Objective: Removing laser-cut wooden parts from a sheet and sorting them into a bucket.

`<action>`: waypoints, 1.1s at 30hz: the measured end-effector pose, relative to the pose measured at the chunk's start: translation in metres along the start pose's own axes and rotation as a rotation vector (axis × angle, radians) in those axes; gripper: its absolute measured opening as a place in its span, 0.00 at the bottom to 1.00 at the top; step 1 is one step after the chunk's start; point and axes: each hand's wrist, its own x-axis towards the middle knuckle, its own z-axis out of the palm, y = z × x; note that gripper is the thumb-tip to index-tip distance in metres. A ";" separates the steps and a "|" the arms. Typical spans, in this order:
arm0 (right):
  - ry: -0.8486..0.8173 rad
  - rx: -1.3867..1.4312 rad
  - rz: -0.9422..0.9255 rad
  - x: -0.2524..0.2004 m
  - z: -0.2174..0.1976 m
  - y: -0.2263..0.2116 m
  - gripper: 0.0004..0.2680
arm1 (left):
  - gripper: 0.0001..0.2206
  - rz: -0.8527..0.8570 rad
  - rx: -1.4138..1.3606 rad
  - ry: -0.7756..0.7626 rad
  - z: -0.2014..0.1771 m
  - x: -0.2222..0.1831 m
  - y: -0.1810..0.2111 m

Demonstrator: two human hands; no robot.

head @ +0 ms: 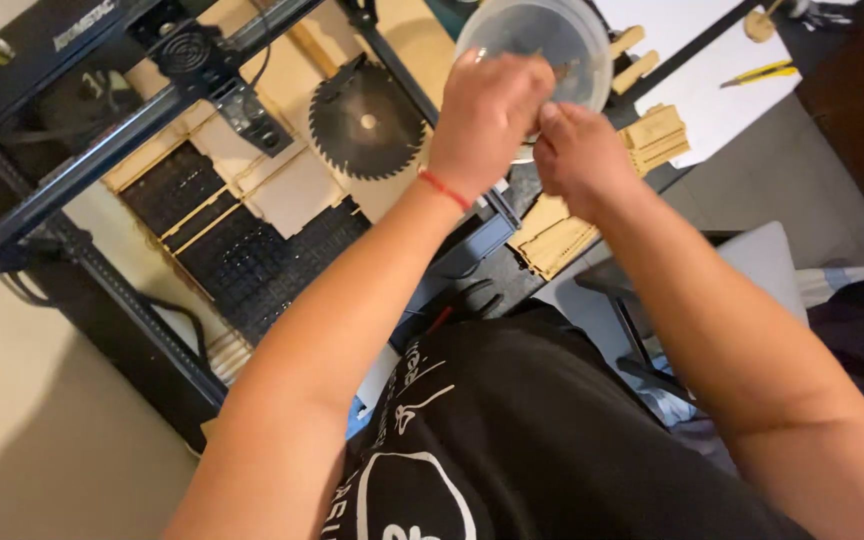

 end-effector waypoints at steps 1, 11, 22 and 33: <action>-0.004 -0.099 -0.043 0.011 -0.010 0.000 0.10 | 0.21 -0.141 -0.086 0.007 0.011 0.007 -0.012; -0.089 -0.810 -0.208 0.025 -0.047 -0.032 0.12 | 0.05 -0.233 0.124 -0.585 0.017 0.023 -0.023; 0.454 -0.086 -0.561 0.140 -0.041 0.019 0.05 | 0.09 -0.664 -0.072 -0.292 0.029 0.040 -0.019; 0.313 -0.213 -0.770 0.092 -0.027 0.053 0.17 | 0.25 -0.366 -0.601 0.154 -0.047 -0.094 -0.080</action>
